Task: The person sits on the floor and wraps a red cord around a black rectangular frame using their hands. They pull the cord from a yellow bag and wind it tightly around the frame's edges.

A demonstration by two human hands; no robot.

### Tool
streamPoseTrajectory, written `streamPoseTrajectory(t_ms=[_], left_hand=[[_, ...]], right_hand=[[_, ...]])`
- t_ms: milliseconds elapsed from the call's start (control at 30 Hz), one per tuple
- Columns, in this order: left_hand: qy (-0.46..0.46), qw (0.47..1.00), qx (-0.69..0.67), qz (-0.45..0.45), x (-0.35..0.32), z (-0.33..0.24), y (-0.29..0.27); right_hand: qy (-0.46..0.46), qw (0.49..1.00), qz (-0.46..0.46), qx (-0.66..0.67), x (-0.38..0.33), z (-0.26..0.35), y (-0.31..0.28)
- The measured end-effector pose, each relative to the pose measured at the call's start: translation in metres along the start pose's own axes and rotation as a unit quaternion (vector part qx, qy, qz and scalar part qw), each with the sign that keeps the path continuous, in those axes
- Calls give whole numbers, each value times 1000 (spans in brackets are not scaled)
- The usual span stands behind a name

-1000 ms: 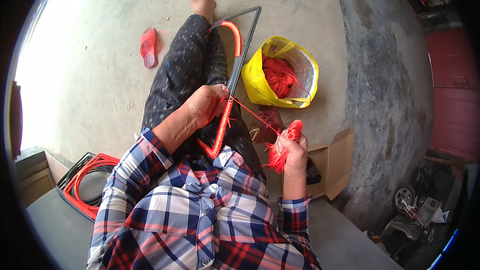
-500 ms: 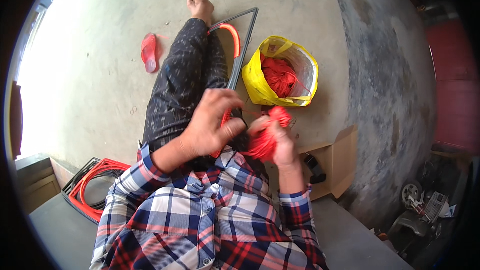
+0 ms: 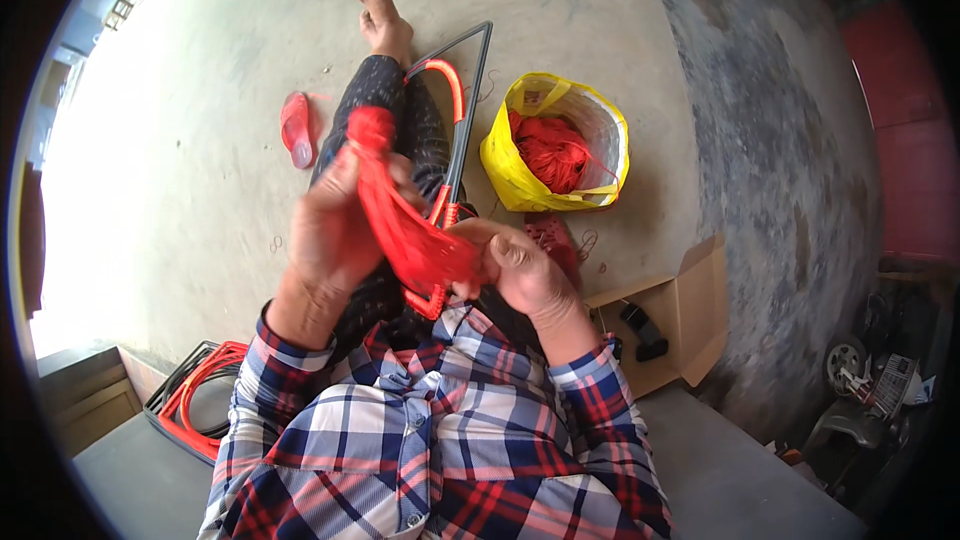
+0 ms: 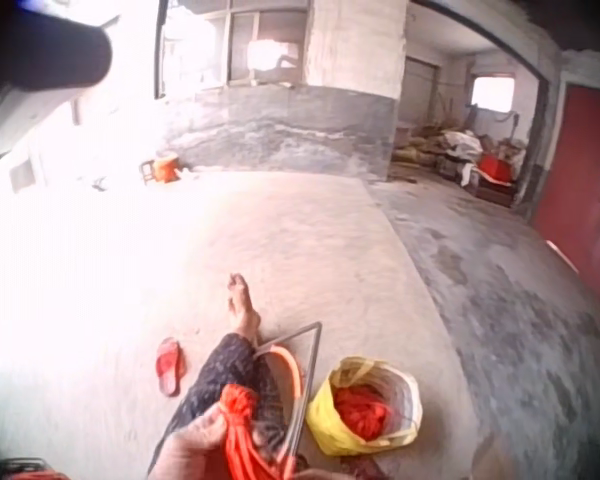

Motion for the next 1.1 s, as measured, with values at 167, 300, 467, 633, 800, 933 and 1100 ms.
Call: streamPoseTrajectory(t_ms=[167,300,467,633,800,933,1100], left_hand=[[56,988,138,-45,-1,-31,-32],[68,989,118,-62,-3,-37,-38],[200,959,169,-107,-3,-86,-37],[69,779,623,-20,-4,-55,-44],[41,579,809,96,-3,26,-52],[78,639,765,-35,11,42,-50],[231,625,745,-22,6,26,-42]], right_hand=[[-14,997,67,46,16,20,-22],[30,997,55,-33,21,23,-21],[-35,984,135,113,14,20,-38],[32,984,-130,-113,19,6,-96],[90,920,-52,-378,36,-20,-45],[3,872,24,-488,40,-22,-39],[-121,863,-101,-479,24,21,-54]])
Point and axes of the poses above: each hand's wrist, its own x-axis towards the middle knuckle, its own y-axis out of the palm, z = x × y, the point moved 5 cm from there along x, towards the middle knuckle, and after that the axes turned 6 degrees about -y, right-handed, at the moved point
